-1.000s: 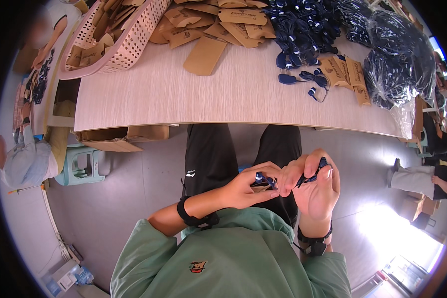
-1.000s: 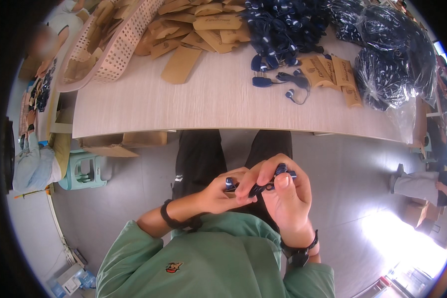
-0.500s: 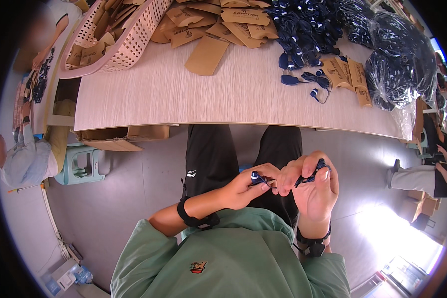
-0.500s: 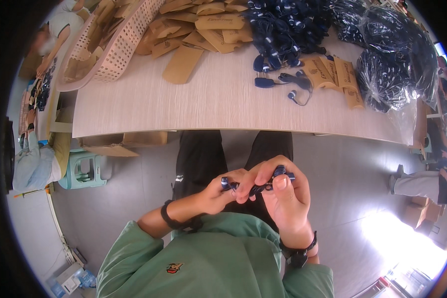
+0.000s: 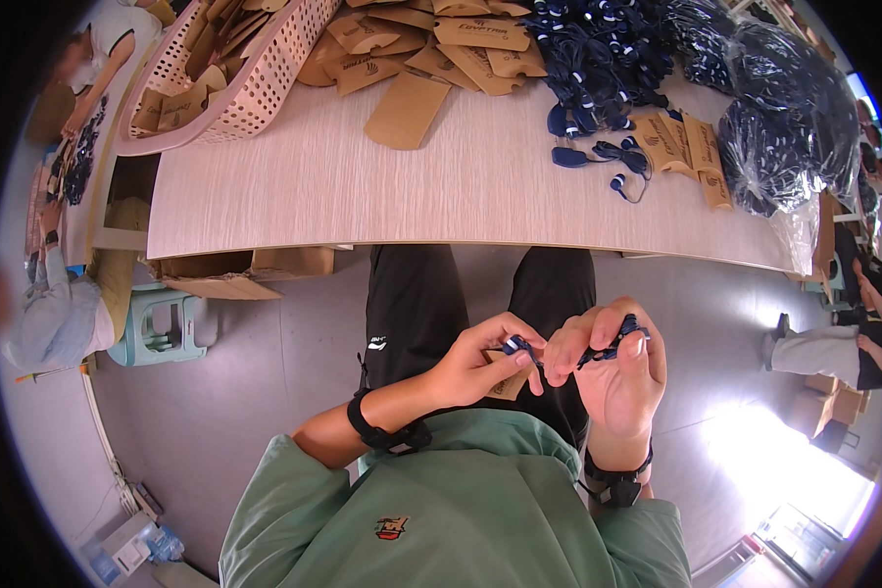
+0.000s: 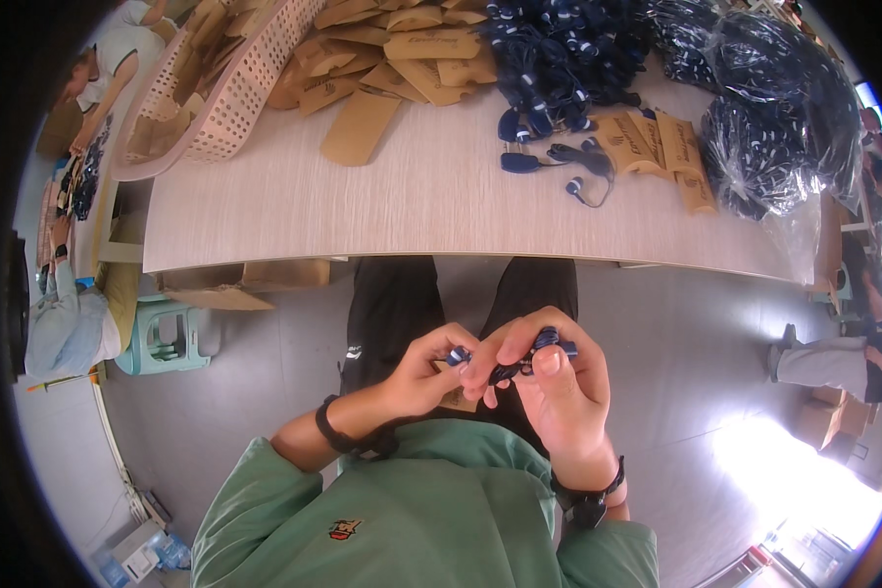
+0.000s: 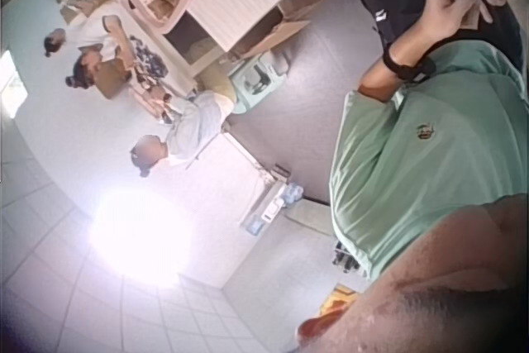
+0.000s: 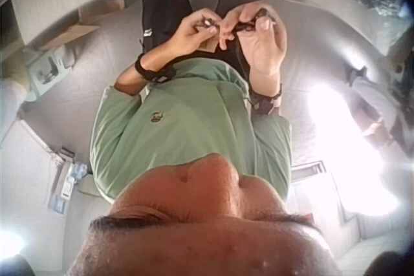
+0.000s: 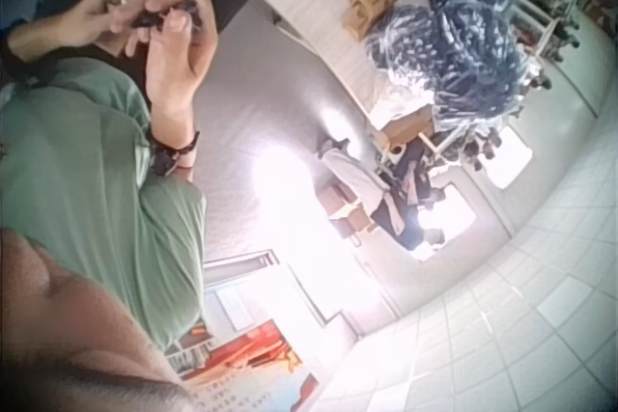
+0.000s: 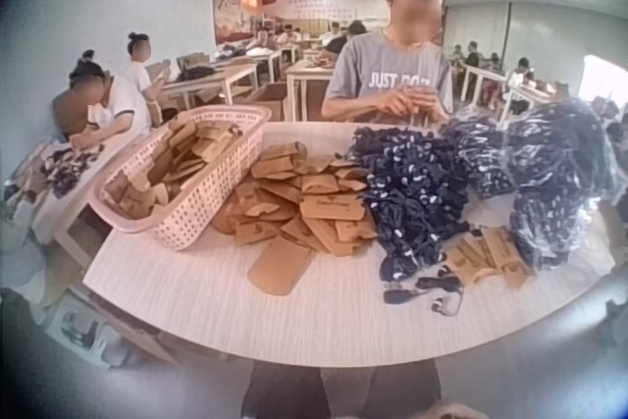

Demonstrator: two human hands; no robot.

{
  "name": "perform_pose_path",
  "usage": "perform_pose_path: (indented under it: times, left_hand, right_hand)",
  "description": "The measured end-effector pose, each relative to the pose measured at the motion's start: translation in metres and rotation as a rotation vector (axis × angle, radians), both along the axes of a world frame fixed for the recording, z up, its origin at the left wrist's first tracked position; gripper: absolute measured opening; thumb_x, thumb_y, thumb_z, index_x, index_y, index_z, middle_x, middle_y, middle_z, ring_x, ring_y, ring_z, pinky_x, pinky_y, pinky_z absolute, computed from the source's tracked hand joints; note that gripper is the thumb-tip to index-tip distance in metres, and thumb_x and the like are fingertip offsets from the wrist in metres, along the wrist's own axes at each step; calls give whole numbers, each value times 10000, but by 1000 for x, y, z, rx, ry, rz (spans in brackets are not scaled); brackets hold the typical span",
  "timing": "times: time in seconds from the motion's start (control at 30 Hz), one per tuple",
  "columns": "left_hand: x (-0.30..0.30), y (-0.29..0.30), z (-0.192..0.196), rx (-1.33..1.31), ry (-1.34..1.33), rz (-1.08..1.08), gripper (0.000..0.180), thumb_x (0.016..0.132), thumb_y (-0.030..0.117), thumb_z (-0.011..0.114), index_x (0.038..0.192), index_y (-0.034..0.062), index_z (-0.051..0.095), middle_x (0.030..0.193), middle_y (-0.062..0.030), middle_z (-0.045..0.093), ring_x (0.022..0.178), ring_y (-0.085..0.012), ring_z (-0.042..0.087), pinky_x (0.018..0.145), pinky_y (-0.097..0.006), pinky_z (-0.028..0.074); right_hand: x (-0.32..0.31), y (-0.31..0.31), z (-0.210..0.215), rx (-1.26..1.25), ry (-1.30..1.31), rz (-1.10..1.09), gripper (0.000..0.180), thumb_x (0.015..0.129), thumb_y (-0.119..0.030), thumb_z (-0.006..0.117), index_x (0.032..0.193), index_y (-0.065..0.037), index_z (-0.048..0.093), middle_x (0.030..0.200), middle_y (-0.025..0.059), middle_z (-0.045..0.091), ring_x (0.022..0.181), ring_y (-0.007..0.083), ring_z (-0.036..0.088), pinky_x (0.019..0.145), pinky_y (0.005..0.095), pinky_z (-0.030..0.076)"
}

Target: Manually assemble parts into a small brown cardboard envelope packaging sleeve.

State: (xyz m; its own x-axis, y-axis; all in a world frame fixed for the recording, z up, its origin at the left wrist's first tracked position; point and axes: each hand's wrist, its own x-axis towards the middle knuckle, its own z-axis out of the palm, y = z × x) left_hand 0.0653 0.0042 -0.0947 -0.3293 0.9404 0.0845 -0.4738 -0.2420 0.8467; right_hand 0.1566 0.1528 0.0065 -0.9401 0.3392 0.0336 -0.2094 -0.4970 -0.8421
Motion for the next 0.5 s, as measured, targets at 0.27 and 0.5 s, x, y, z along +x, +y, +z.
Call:
perform_pose_path:
  times: [0.27, 0.5]
  left_hand:
    - [0, 0, 11, -86, -32, -35, 193, 980, -4, 514, 1156, -44, 584, 969, -83, 653, 840, -131, 662, 748, -270, 505]
    - [-2, -3, 9, -87, 74, -84, 191, 980, 23, 494, 1125, -51, 595, 920, -78, 656, 809, -127, 663, 700, -258, 492]
  right_hand:
    - [0, -1, 0, 0, 16, 0, 393, 1027, -370, 487, 980, 20, 509, 899, 234, 646, 784, 256, 649, 625, 320, 506]
    - [1, -3, 0, -22, 11, 6, 384, 1027, -358, 487, 985, 22, 513, 907, 232, 648, 786, 250, 653, 612, 307, 507]
